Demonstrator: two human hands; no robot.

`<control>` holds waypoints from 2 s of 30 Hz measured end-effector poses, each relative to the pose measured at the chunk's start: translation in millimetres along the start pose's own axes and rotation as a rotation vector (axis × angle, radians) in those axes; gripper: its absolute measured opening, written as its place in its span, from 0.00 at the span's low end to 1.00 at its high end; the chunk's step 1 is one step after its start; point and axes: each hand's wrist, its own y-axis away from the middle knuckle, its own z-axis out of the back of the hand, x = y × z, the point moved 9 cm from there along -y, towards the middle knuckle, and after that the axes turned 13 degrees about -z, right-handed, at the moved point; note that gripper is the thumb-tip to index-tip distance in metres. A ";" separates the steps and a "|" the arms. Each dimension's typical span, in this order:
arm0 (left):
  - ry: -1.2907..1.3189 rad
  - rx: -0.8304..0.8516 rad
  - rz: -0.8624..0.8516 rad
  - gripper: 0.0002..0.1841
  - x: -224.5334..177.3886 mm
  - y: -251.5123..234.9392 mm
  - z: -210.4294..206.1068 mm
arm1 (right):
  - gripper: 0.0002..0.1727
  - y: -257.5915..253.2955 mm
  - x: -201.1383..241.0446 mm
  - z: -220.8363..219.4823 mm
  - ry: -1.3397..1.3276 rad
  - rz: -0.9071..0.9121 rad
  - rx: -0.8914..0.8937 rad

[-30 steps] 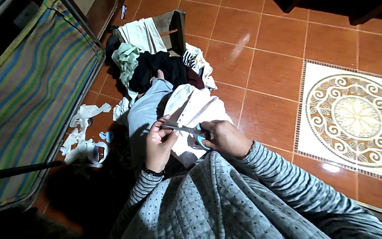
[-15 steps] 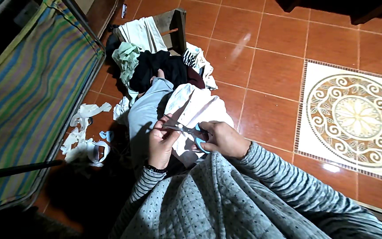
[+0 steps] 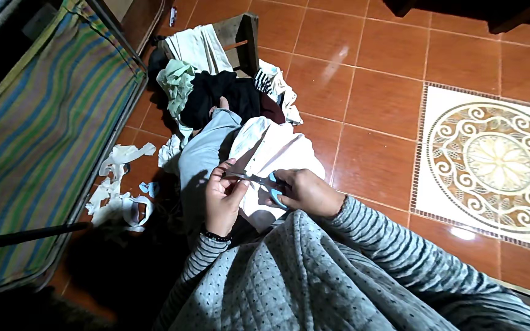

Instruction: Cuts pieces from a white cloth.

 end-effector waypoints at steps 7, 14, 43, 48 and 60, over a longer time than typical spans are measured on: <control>-0.082 0.055 -0.117 0.30 -13.9 -0.2 -6.9 | 0.28 5.4 8.9 10.9 0.070 0.047 -0.075; -0.047 0.050 -0.029 0.29 -5.6 -0.3 -4.6 | 0.26 4.7 10.4 9.8 -0.141 0.083 -0.031; 0.017 0.227 0.170 0.09 39.1 -6.4 -19.9 | 0.31 46.0 -31.3 31.4 0.129 0.004 -0.381; -0.068 0.244 0.101 0.08 27.7 -5.6 -23.9 | 0.29 43.7 -25.4 32.7 0.134 0.018 -0.360; -0.016 0.219 0.145 0.07 28.8 1.1 -25.4 | 0.29 31.0 -16.1 29.6 0.220 0.012 -0.226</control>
